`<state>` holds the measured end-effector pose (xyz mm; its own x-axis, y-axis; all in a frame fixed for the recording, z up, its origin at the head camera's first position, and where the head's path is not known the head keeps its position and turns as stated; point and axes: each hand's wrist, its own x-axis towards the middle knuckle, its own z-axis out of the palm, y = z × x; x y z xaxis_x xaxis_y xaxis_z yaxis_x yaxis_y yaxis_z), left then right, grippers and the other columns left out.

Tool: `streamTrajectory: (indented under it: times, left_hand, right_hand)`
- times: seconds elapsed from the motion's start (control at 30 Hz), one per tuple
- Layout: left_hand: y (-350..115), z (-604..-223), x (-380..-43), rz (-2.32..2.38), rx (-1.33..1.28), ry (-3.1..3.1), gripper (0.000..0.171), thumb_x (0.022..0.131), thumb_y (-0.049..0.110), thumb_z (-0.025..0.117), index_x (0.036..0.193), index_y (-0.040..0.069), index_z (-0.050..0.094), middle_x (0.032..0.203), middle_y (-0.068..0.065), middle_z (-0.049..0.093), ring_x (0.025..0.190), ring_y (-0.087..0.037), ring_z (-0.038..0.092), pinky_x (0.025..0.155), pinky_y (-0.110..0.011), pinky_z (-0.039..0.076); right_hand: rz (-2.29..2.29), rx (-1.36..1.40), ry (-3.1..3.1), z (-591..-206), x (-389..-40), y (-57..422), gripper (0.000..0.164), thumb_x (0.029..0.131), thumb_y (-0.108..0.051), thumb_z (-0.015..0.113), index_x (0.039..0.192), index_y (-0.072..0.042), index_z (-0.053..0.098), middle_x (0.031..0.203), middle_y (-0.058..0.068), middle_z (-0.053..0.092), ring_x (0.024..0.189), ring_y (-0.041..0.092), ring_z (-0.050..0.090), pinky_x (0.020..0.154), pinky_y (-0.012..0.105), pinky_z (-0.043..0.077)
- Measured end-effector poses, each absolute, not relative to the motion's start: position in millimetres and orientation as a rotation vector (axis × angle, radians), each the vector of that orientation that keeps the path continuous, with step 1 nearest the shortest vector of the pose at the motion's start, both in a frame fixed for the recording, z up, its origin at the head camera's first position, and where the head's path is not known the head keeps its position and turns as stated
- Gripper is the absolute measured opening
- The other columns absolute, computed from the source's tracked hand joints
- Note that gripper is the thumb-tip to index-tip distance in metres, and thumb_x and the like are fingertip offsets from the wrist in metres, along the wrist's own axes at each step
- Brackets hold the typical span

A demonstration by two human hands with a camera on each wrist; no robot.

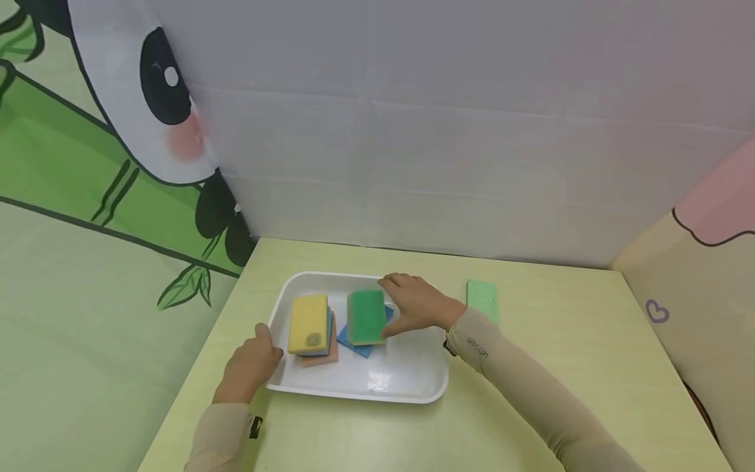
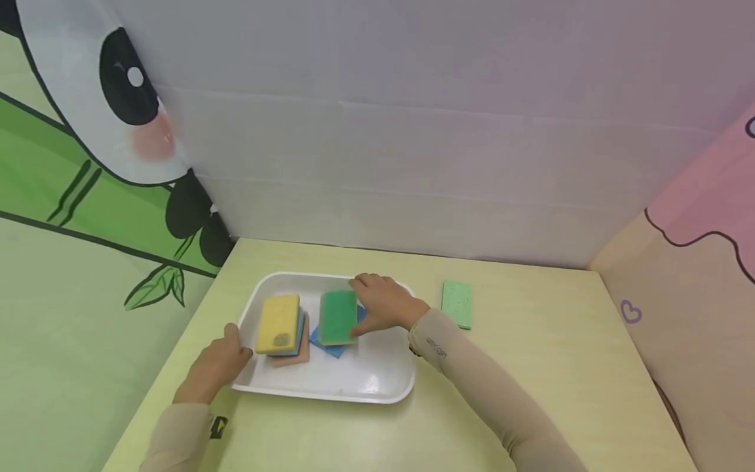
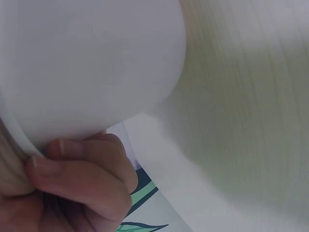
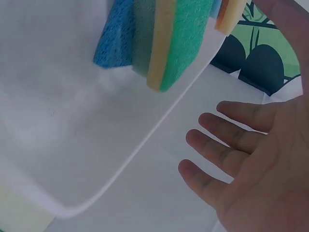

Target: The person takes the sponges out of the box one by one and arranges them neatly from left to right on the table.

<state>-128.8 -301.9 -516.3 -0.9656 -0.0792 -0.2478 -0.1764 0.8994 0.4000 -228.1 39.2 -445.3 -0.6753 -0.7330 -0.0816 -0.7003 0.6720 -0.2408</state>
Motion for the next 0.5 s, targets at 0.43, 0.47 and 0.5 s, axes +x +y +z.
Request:
streamTrajectory:
  times: [0.43,0.47,0.5]
  left_hand:
    - [-309.8,-513.6,-125.4,0.622,-0.177,2.826,0.031,0.095,0.013,0.054,0.109,-0.007,0.034,0.076,-0.02,0.057,0.061,-0.029,0.054,0.053,-0.043,0.044]
    - [-310.7,-513.1,-124.9,0.618,-0.178,2.828,0.031,0.095,0.013,0.054,0.109,-0.007,0.034,0.076,-0.02,0.057,0.061,-0.028,0.054,0.053,-0.043,0.044]
    - [-311.8,-512.6,-124.4,0.611,-0.177,2.829,0.031,0.095,0.013,0.054,0.109,-0.006,0.034,0.076,-0.02,0.057,0.061,-0.028,0.054,0.053,-0.043,0.044]
  right_hand:
    - [-0.129,-1.223,2.652,-471.5,-224.5,-11.0,0.123,0.068,-0.067,0.08,0.155,0.001,0.026,0.155,0.019,0.032,0.142,0.034,0.031,0.112,0.049,0.028]
    - [-0.122,-1.219,2.651,-472.6,-223.8,-12.9,0.123,0.068,-0.067,0.081,0.155,0.001,0.026,0.155,0.019,0.032,0.143,0.034,0.03,0.112,0.05,0.028]
    - [-0.114,-1.217,2.652,-473.7,-223.2,-14.7,0.123,0.068,-0.067,0.08,0.155,0.001,0.026,0.155,0.018,0.032,0.143,0.033,0.03,0.112,0.05,0.028]
